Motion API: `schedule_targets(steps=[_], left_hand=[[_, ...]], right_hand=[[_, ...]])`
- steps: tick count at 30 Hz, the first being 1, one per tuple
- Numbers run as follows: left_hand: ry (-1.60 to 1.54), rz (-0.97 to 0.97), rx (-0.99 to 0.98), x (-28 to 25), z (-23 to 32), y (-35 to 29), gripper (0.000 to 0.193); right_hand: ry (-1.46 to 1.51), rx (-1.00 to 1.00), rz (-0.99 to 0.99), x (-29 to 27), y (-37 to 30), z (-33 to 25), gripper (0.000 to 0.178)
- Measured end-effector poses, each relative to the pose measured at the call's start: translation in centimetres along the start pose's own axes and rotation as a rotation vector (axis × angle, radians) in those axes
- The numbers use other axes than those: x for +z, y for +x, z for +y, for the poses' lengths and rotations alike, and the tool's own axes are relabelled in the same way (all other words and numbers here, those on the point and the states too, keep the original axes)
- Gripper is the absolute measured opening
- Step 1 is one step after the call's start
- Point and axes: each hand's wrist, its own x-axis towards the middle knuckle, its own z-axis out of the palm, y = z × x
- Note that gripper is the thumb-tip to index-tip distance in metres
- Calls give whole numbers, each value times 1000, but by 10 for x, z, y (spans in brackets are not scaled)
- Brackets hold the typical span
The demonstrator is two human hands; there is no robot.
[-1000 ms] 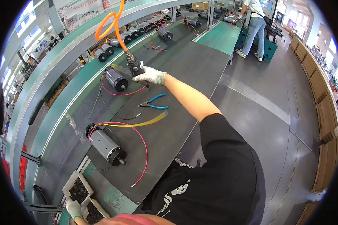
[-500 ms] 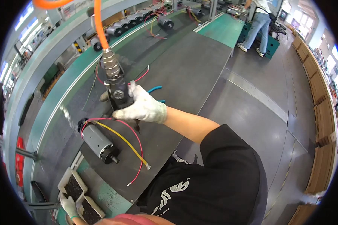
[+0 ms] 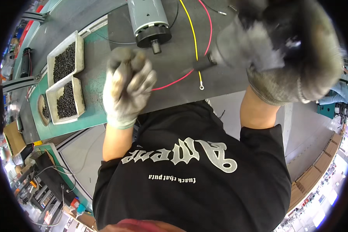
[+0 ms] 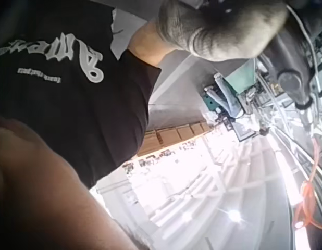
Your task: Assembling fan blades and housing components onto electric motors using an electric screwdriver and pliers at a factory workstation.
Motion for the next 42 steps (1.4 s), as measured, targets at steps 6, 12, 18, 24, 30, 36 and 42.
schedule_targets(steps=[6, 12, 18, 24, 30, 36, 42], left_hand=[[-409, 1, -141, 2, -33, 9, 31], [-243, 0, -50, 1, -37, 9, 31], [-334, -15, -103, -5, -39, 10, 31], [-224, 127, -67, -2, -31, 11, 27], [235, 167, -29, 5, -26, 9, 29], [667, 149, 23, 11, -16, 10, 25], [1363, -264, 181, 10, 10, 15, 25]], right_hand=[[-11, -63, 69, -5, -21, 18, 44], [-157, -115, 115, -28, -38, 22, 43], [-319, -180, 161, -52, -60, 17, 42], [-482, -229, 198, -86, -88, -14, 41], [-676, -210, 23, -93, -85, -15, 37], [-965, -224, 28, -65, -81, 2, 40], [-433, -76, 99, -33, -63, 32, 43]])
